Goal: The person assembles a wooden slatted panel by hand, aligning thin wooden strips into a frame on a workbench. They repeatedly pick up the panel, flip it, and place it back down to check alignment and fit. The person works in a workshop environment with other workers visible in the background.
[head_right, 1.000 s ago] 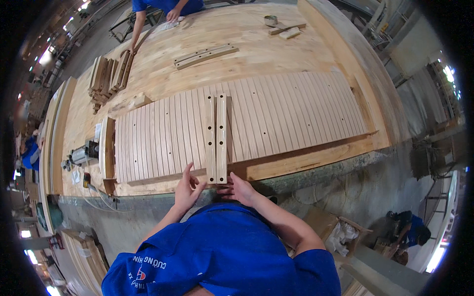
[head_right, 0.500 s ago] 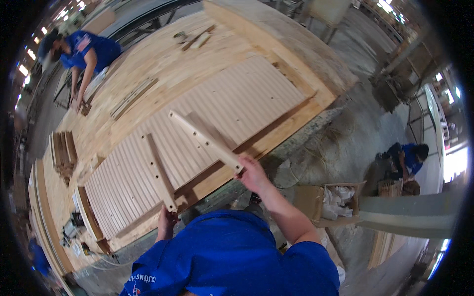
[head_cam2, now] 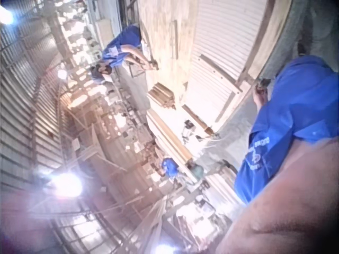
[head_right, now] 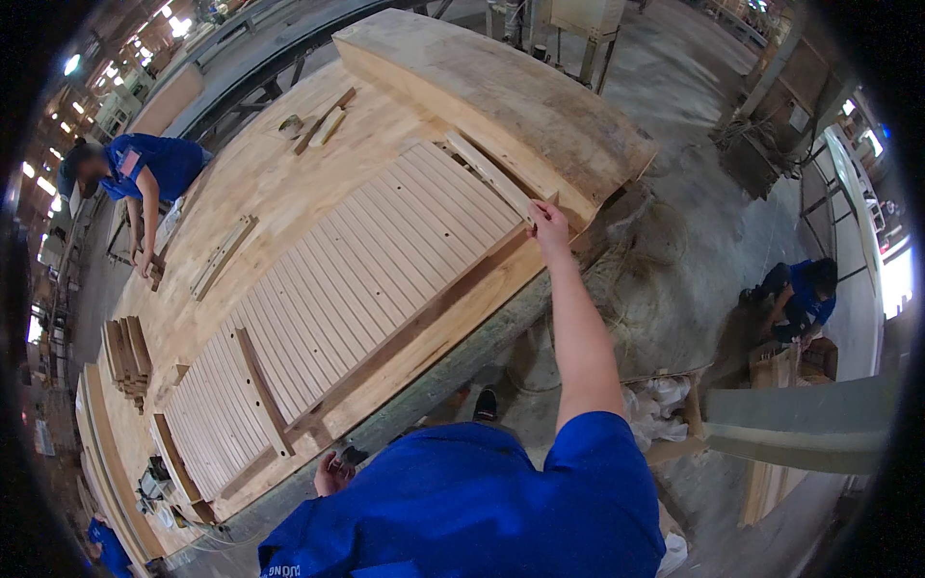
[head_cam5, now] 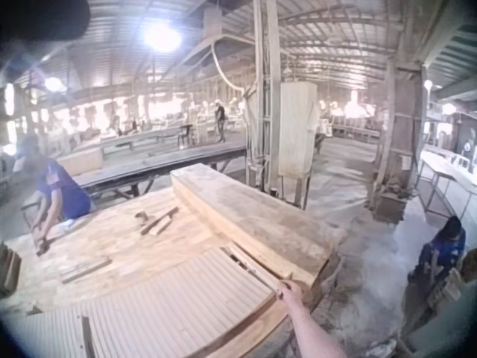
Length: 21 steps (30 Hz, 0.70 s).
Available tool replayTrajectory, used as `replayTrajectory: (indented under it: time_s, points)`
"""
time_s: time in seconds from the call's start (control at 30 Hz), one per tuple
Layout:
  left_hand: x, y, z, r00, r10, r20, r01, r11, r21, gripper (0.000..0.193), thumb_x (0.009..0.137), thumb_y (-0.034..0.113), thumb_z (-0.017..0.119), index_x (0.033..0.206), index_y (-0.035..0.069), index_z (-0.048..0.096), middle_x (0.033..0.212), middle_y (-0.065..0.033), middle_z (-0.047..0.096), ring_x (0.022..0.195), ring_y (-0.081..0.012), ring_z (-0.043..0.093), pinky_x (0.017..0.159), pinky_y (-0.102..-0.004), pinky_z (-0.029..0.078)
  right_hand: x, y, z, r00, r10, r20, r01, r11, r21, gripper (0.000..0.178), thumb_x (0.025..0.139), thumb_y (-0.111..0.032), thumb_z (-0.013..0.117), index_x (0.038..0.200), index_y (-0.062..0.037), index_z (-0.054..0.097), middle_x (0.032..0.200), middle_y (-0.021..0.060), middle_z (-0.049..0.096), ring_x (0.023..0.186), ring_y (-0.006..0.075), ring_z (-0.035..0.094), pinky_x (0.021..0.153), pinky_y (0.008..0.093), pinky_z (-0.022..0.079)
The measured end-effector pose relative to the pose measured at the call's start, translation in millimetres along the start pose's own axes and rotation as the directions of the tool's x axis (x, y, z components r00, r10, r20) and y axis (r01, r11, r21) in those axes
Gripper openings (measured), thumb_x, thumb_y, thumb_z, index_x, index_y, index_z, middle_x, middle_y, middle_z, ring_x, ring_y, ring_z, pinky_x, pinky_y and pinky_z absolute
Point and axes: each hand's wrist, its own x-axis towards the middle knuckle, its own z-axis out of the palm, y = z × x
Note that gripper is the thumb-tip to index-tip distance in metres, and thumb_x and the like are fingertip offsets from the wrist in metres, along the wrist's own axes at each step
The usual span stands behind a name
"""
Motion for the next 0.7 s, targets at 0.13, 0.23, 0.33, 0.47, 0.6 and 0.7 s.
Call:
replayTrajectory:
  time_s: [0.13,0.23,0.33,0.47,0.6,0.7]
  points:
    - [-3,-6,36,0.985,0.132,0.112,-0.109,0.976,-0.188,0.029,0.09,0.04,0.055,0.095,0.012,0.056,0.08,-0.0022,0.054,0.074,-0.0186,0.05,0.073,-0.0346,0.043,19,28,-5,0.964,0.108,-0.243,-0.012,0.93,0.366,0.023,0.085,-0.018,0.067,0.099,-0.004,0.055,0.087,0.0041,0.056,0.073,0.0119,0.055,0.064,0.027,0.049]
    - [4,9,70,0.957,0.273,0.095,-0.233,0.922,-0.31,0.037,0.088,0.047,0.056,0.091,0.011,0.055,0.082,-0.0048,0.055,0.075,-0.0172,0.05,0.075,-0.0325,0.042,21,42,-5,0.974,0.153,-0.169,-0.031,0.825,0.564,0.027,0.082,-0.017,0.07,0.098,-0.0052,0.051,0.089,0.0062,0.056,0.077,0.0159,0.057,0.068,0.0298,0.05]
    - [21,33,100,0.963,0.265,-0.045,-0.26,0.88,-0.398,0.047,0.084,0.053,0.058,0.095,0.008,0.053,0.09,-0.0084,0.055,0.081,-0.0179,0.05,0.078,-0.0326,0.043,31,42,-13,0.968,0.171,-0.185,-0.045,0.84,0.541,0.036,0.08,-0.016,0.073,0.102,-0.0054,0.047,0.095,0.0084,0.055,0.082,0.0195,0.058,0.071,0.0307,0.052]
    - [40,55,99,0.95,0.252,-0.183,-0.307,0.862,-0.403,0.067,0.08,0.056,0.062,0.115,0.002,0.047,0.106,-0.0122,0.048,0.092,-0.0213,0.049,0.083,-0.0352,0.043,43,37,-8,0.944,0.211,-0.253,-0.081,0.894,0.442,0.037,0.078,-0.017,0.075,0.101,-0.0062,0.048,0.091,0.0067,0.056,0.078,0.0176,0.058,0.069,0.0305,0.051]
    - [55,66,104,0.829,0.497,-0.255,-0.556,0.78,-0.288,0.069,0.09,0.053,0.047,0.141,0.01,0.031,0.141,-0.0085,0.035,0.125,-0.0264,0.039,0.102,-0.0418,0.036,47,42,-6,0.935,0.222,-0.276,-0.087,0.899,0.43,0.04,0.076,-0.015,0.077,0.1,-0.0059,0.046,0.085,0.0044,0.056,0.069,0.0145,0.057,0.061,0.0278,0.05]
    - [59,67,115,0.848,0.495,-0.189,-0.53,0.805,-0.267,0.063,0.093,0.051,0.039,0.144,0.016,0.026,0.148,-0.003,0.027,0.132,-0.0261,0.032,0.106,-0.0434,0.032,50,42,-10,0.925,0.245,-0.291,-0.103,0.898,0.427,0.041,0.076,-0.015,0.077,0.101,-0.006,0.046,0.085,0.0039,0.056,0.07,0.0141,0.057,0.061,0.0276,0.05]
